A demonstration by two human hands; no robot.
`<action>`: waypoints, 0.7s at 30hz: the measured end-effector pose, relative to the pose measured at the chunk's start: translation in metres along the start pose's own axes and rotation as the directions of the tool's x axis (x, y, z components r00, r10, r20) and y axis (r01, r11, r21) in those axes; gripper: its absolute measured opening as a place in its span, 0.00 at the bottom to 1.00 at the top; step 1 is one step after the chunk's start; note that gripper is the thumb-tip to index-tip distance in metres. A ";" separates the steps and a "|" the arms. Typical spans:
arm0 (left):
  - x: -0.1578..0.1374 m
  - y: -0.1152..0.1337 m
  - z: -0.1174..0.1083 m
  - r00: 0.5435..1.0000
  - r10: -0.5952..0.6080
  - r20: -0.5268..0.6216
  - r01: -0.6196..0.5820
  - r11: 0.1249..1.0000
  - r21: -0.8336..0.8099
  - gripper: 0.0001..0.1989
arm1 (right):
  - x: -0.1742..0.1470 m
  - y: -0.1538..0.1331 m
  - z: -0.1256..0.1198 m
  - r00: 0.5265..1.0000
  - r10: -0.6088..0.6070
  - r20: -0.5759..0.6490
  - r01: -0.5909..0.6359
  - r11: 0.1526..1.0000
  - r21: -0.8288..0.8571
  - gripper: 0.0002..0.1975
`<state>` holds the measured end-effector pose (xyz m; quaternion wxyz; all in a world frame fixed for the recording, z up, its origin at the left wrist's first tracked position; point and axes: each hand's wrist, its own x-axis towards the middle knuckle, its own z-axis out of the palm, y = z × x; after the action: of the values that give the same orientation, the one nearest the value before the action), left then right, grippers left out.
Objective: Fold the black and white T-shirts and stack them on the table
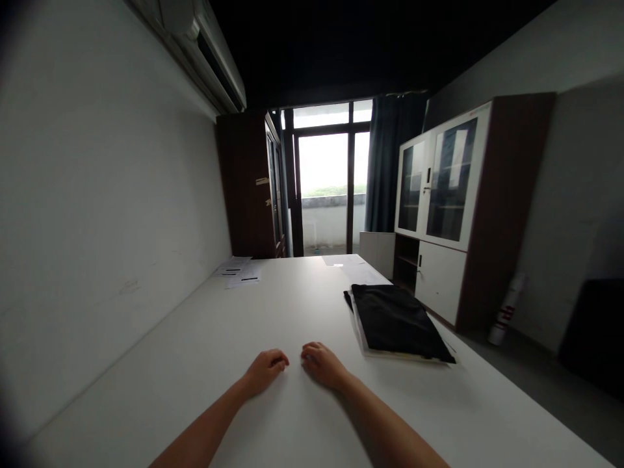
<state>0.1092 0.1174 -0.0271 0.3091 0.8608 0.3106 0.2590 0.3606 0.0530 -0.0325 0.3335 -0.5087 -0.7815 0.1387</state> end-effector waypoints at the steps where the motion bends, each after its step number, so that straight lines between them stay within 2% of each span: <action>1: 0.000 0.000 0.000 1.000 -0.004 0.001 0.004 1.000 0.001 0.13 | 0.000 0.000 0.000 1.000 0.002 0.004 -0.002 1.000 -0.002 0.11; 10: -0.003 0.008 -0.006 1.000 0.001 0.030 -0.002 0.999 0.053 0.14 | 0.000 0.006 0.003 1.000 -0.025 0.009 0.025 1.000 -0.011 0.11; 21: -0.004 0.001 -0.005 0.999 0.030 0.027 -0.031 0.999 0.043 0.13 | 0.000 0.011 0.007 0.999 -0.048 -0.002 0.048 0.998 -0.041 0.10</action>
<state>0.1041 0.1156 -0.0241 0.2904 0.8752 0.2989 0.2458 0.3636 0.0591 -0.0436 0.3275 -0.4966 -0.7957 0.1137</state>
